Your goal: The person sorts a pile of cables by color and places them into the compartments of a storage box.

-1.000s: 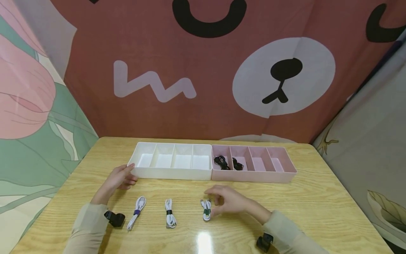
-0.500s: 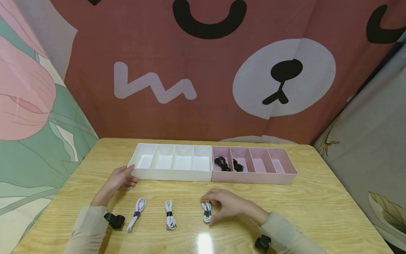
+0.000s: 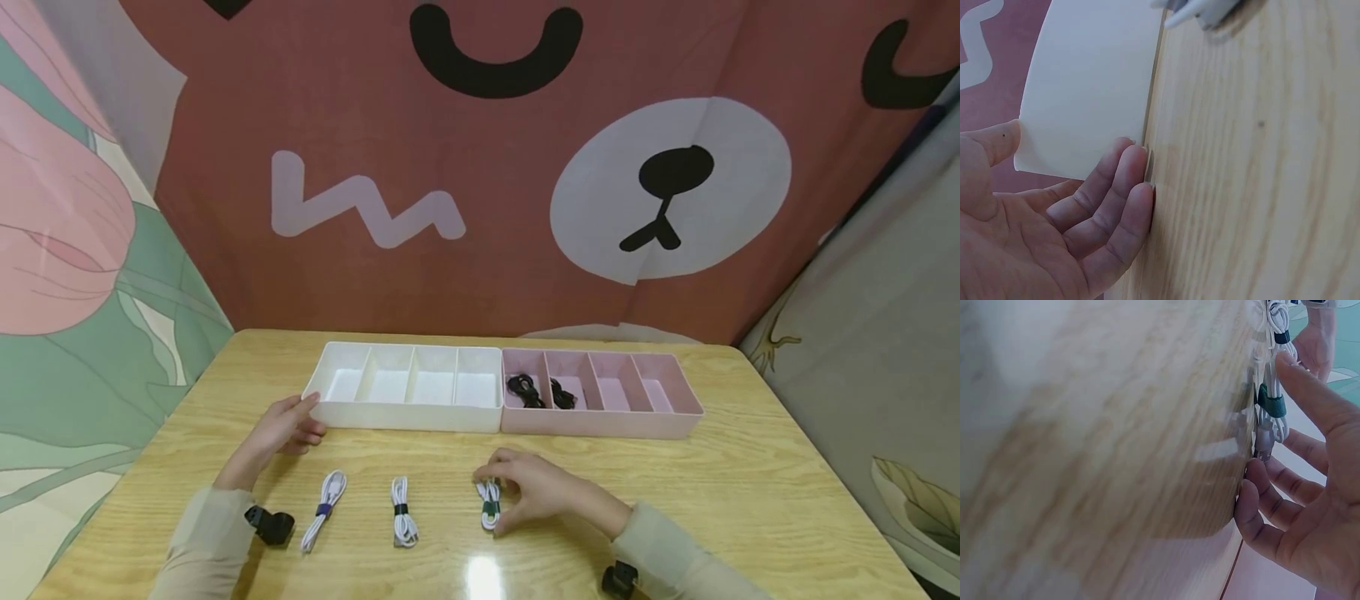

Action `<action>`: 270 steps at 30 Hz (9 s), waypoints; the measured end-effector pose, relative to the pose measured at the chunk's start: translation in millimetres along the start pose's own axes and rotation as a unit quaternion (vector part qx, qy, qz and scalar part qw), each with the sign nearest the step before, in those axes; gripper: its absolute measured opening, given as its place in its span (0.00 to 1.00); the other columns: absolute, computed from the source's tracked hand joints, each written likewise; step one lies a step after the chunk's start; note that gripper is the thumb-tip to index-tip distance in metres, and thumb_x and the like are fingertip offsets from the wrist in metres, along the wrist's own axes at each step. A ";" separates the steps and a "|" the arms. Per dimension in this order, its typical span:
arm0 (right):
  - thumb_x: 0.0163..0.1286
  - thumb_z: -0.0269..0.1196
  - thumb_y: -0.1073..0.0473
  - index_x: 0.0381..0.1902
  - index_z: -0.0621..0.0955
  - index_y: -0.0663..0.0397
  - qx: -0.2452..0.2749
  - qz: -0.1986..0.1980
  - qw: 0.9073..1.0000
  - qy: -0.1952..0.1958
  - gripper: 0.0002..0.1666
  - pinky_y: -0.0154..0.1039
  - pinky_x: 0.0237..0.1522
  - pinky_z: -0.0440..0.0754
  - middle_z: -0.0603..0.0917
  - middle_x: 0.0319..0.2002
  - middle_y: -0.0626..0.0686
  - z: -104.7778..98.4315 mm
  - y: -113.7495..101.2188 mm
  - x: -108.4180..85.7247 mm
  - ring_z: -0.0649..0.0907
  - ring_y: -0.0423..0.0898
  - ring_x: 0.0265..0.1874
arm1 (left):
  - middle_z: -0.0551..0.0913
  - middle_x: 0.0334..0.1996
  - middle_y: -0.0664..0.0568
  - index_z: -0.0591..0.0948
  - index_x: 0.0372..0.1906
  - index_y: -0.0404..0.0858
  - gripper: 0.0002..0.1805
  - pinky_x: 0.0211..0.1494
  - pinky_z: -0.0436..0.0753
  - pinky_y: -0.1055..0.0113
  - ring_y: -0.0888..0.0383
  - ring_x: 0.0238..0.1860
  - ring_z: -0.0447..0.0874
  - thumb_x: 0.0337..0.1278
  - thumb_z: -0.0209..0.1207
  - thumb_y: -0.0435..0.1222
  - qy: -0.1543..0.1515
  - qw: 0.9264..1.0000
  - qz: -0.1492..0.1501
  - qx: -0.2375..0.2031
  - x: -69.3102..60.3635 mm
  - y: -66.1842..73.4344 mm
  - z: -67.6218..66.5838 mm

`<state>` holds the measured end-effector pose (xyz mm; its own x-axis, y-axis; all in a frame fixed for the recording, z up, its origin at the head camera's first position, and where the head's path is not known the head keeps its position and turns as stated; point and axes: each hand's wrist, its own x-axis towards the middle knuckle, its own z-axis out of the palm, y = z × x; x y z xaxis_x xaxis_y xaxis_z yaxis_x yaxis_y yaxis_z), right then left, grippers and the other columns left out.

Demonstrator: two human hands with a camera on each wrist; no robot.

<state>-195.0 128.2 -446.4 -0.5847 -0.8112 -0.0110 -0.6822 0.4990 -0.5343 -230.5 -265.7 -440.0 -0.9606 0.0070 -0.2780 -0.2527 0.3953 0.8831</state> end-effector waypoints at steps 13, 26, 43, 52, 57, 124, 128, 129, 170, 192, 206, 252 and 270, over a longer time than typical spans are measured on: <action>0.44 0.74 0.50 0.53 0.77 0.51 -0.013 0.016 1.000 0.005 0.36 0.25 0.28 0.66 0.71 0.35 0.42 4.1 -2.9 -0.2 0.69 0.36 0.27 | 0.81 0.27 0.49 0.62 0.54 0.25 0.35 0.28 0.78 0.63 0.58 0.26 0.80 0.65 0.40 0.56 0.002 1.000 -0.003 -0.001 -0.2 -2.0 0.9; 0.49 0.70 0.64 0.48 0.79 0.55 -0.006 0.006 1.000 0.000 0.25 0.25 0.30 0.68 0.73 0.30 0.43 -0.4 0.4 3.6 0.70 0.35 0.26 | 0.81 0.26 0.49 0.62 0.54 0.25 0.35 0.28 0.79 0.64 0.58 0.25 0.80 0.65 0.39 0.56 0.006 1.000 0.003 0.000 1.3 -3.7 0.0; 0.49 0.68 0.70 0.37 0.84 0.55 0.037 -0.012 0.999 0.000 0.15 0.25 0.26 0.71 0.77 0.25 0.40 0.3 9.3 3.1 0.71 0.31 0.23 | 0.81 0.26 0.50 0.63 0.53 0.25 0.35 0.28 0.79 0.63 0.58 0.26 0.80 0.65 0.40 0.56 0.006 1.000 0.008 0.002 2.4 -4.3 -0.3; 0.48 0.69 0.70 0.34 0.85 0.59 0.088 -0.023 0.996 0.009 0.12 0.27 0.25 0.74 0.81 0.26 0.44 -0.6 12.5 0.9 0.72 0.29 0.24 | 0.81 0.26 0.48 0.62 0.53 0.23 0.38 0.28 0.79 0.64 0.58 0.25 0.80 0.63 0.41 0.58 -0.006 1.000 0.018 -0.011 0.5 -4.2 -2.4; 0.49 0.69 0.69 0.33 0.85 0.59 0.127 -0.015 0.992 0.017 0.10 0.28 0.25 0.74 0.81 0.25 0.44 -1.9 11.9 -0.6 0.73 0.29 0.23 | 0.81 0.25 0.49 0.62 0.51 0.22 0.40 0.26 0.79 0.64 0.58 0.24 0.80 0.60 0.42 0.60 -0.009 0.999 0.029 -0.017 0.5 -5.0 -2.7; 0.50 0.65 0.75 0.32 0.83 0.65 0.119 -0.055 0.984 0.119 0.09 0.32 0.20 0.73 0.80 0.22 0.55 -40.8 -24.6 -6.3 0.73 0.37 0.21 | 0.81 0.28 0.49 0.61 0.56 0.23 0.35 0.29 0.79 0.64 0.59 0.27 0.80 0.66 0.38 0.55 -0.005 1.000 0.015 0.002 0.9 -3.3 -1.2; 0.51 0.66 0.73 0.33 0.84 0.63 0.119 -0.046 0.983 0.131 0.09 0.32 0.20 0.72 0.80 0.23 0.52 -31.8 -9.2 -2.2 0.72 0.35 0.21 | 0.81 0.28 0.48 0.61 0.55 0.23 0.36 0.29 0.79 0.63 0.58 0.27 0.80 0.66 0.38 0.55 -0.006 1.000 0.021 0.001 0.6 -4.5 -1.3; 0.51 0.66 0.72 0.33 0.84 0.62 0.118 -0.044 0.983 0.133 0.09 0.32 0.20 0.73 0.80 0.23 0.51 -30.5 -6.4 -1.3 0.72 0.34 0.21 | 0.82 0.28 0.48 0.61 0.56 0.22 0.35 0.29 0.79 0.63 0.58 0.27 0.80 0.67 0.38 0.54 -0.007 1.000 0.023 0.003 0.5 -4.6 -1.3; 0.53 0.67 0.69 0.36 0.85 0.59 0.114 0.061 0.954 0.271 0.10 0.33 0.25 0.76 0.80 0.25 0.48 -31.6 -2.4 14.9 0.75 0.37 0.22 | 0.81 0.29 0.48 0.61 0.56 0.24 0.38 0.30 0.79 0.64 0.58 0.28 0.80 0.64 0.39 0.57 -0.001 1.000 0.010 0.003 0.4 -3.9 -1.1; 0.52 0.67 0.69 0.34 0.85 0.61 0.127 0.069 0.936 0.321 0.09 0.33 0.22 0.75 0.80 0.25 0.51 -38.8 2.5 31.2 0.76 0.39 0.21 | 0.81 0.28 0.49 0.61 0.56 0.24 0.37 0.30 0.80 0.64 0.58 0.28 0.80 0.65 0.39 0.56 -0.004 1.000 0.009 0.001 1.6 -3.9 -1.9; 0.50 0.68 0.70 0.34 0.85 0.60 0.102 0.094 0.927 0.348 0.10 0.32 0.21 0.73 0.80 0.23 0.49 -47.7 1.8 43.0 0.74 0.39 0.19 | 0.81 0.28 0.50 0.61 0.57 0.24 0.38 0.30 0.79 0.64 0.58 0.28 0.81 0.64 0.38 0.57 0.001 1.000 0.006 0.004 -0.1 -3.1 -0.8; 0.53 0.67 0.68 0.39 0.84 0.62 0.137 0.242 0.864 0.420 0.13 0.32 0.18 0.74 0.83 0.25 0.55 -51.8 16.5 82.1 0.80 0.42 0.19 | 0.81 0.27 0.51 0.61 0.56 0.24 0.37 0.30 0.79 0.64 0.59 0.27 0.80 0.64 0.39 0.57 -0.003 1.000 0.010 0.001 1.6 -4.1 -1.4; 0.52 0.65 0.71 0.38 0.83 0.67 0.223 0.237 0.832 0.450 0.13 0.31 0.16 0.73 0.83 0.30 0.58 -48.5 17.6 78.9 0.81 0.43 0.19 | 0.81 0.28 0.49 0.61 0.57 0.24 0.38 0.30 0.79 0.64 0.58 0.27 0.80 0.64 0.39 0.57 -0.002 1.000 0.007 0.000 2.7 -4.1 -1.9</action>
<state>-274.4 87.8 -415.6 -0.9703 0.1003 0.2203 -0.1686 0.3728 -0.9125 -232.3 -269.1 -443.6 -0.9633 0.0168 -0.2679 -0.2397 0.3948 0.8869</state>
